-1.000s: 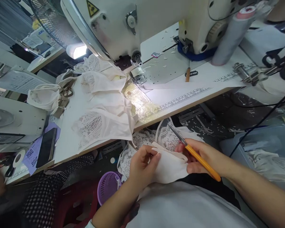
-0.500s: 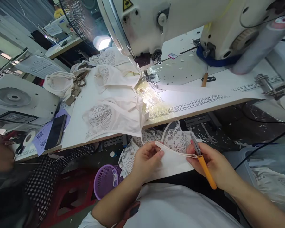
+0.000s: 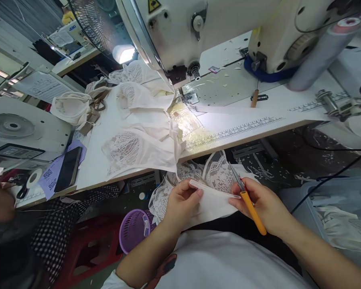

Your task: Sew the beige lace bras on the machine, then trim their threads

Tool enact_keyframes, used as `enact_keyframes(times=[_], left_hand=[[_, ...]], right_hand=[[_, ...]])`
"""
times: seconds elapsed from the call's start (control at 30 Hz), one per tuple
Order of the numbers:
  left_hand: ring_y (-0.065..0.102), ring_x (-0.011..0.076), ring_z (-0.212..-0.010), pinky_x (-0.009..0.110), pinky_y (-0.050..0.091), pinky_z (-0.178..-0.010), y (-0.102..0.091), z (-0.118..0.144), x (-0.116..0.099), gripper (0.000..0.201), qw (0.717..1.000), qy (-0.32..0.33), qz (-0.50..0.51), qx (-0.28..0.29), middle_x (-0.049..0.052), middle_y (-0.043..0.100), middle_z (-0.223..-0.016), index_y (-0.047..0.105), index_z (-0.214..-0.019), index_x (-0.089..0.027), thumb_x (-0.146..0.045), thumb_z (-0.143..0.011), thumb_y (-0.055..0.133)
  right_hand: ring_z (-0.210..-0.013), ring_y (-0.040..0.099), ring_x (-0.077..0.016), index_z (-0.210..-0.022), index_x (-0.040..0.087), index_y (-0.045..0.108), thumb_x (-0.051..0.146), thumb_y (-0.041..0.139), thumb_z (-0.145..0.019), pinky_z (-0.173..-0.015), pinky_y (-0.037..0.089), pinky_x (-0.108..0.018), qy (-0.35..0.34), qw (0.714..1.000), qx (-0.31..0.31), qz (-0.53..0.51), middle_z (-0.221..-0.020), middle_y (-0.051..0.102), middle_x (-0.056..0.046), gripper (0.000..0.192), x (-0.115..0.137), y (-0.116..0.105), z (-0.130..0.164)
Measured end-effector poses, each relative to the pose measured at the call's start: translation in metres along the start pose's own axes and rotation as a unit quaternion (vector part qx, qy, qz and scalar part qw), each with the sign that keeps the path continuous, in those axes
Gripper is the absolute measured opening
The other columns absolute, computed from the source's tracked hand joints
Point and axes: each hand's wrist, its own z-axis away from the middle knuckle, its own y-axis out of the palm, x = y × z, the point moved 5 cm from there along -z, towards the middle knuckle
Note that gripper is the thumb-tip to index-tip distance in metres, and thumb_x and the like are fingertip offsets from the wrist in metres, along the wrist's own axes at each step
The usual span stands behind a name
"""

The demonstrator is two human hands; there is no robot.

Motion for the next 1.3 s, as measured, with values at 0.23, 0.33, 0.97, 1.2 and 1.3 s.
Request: enact_keyframes(times=[0.23,0.33,0.97,1.2,1.3], left_hand=[[0.042,0.0093,-0.059,0.023,0.036,-0.058,-0.001,0.003,-0.003,0.029,1.0,0.006,-0.01,-0.003,-0.002,0.046,-0.062,0.05,-0.059,-0.016,-0.036,-0.064,0.071],[0.043,0.0084,-0.059,0.021,0.037,-0.058,-0.005,0.003,-0.001,0.029,1.0,-0.007,0.023,-0.018,-0.003,0.049,-0.062,0.053,-0.062,-0.015,-0.036,-0.062,0.074],[0.049,0.0085,-0.062,0.018,0.039,-0.059,-0.004,0.0,-0.002,0.024,0.995,-0.052,0.071,-0.054,-0.002,0.057,-0.067,0.062,-0.071,-0.017,-0.028,-0.057,0.079],[0.049,0.0083,-0.06,0.019,0.039,-0.058,-0.004,0.0,-0.002,0.024,0.995,-0.046,0.065,-0.062,-0.002,0.058,-0.068,0.063,-0.071,-0.018,-0.03,-0.058,0.078],[0.051,0.0095,-0.064,0.02,0.041,-0.061,-0.003,0.001,-0.004,0.02,0.997,-0.007,0.05,-0.049,-0.001,0.058,-0.071,0.064,-0.07,-0.017,-0.028,-0.06,0.077]], right_hand=[[-0.07,0.052,-0.0153,-0.077,0.025,0.053,0.048,0.073,-0.065,-0.062,0.046,-0.026,-0.007,0.998,-0.028,-0.049,-0.078,0.053,0.0,0.032,0.0,-0.002,0.001],[-0.066,0.051,-0.0146,-0.077,0.025,0.052,0.047,0.073,-0.065,-0.06,0.046,-0.026,-0.016,0.998,-0.023,-0.057,-0.077,0.053,0.0,0.033,0.005,0.002,0.0],[-0.069,0.054,-0.0153,-0.081,0.025,0.052,0.033,0.065,-0.075,-0.058,0.047,-0.025,-0.109,0.992,-0.059,-0.014,-0.083,0.056,-0.001,0.017,0.029,-0.007,0.005],[-0.071,0.057,-0.0151,-0.077,0.024,0.053,0.041,0.069,-0.072,-0.065,0.05,-0.026,-0.084,0.992,-0.064,-0.07,-0.08,0.06,-0.001,0.024,0.023,-0.008,-0.003],[-0.069,0.056,-0.0146,-0.077,0.024,0.051,0.04,0.069,-0.073,-0.062,0.047,-0.025,-0.08,0.992,-0.071,-0.068,-0.078,0.059,0.0,0.024,0.019,-0.009,-0.003]])
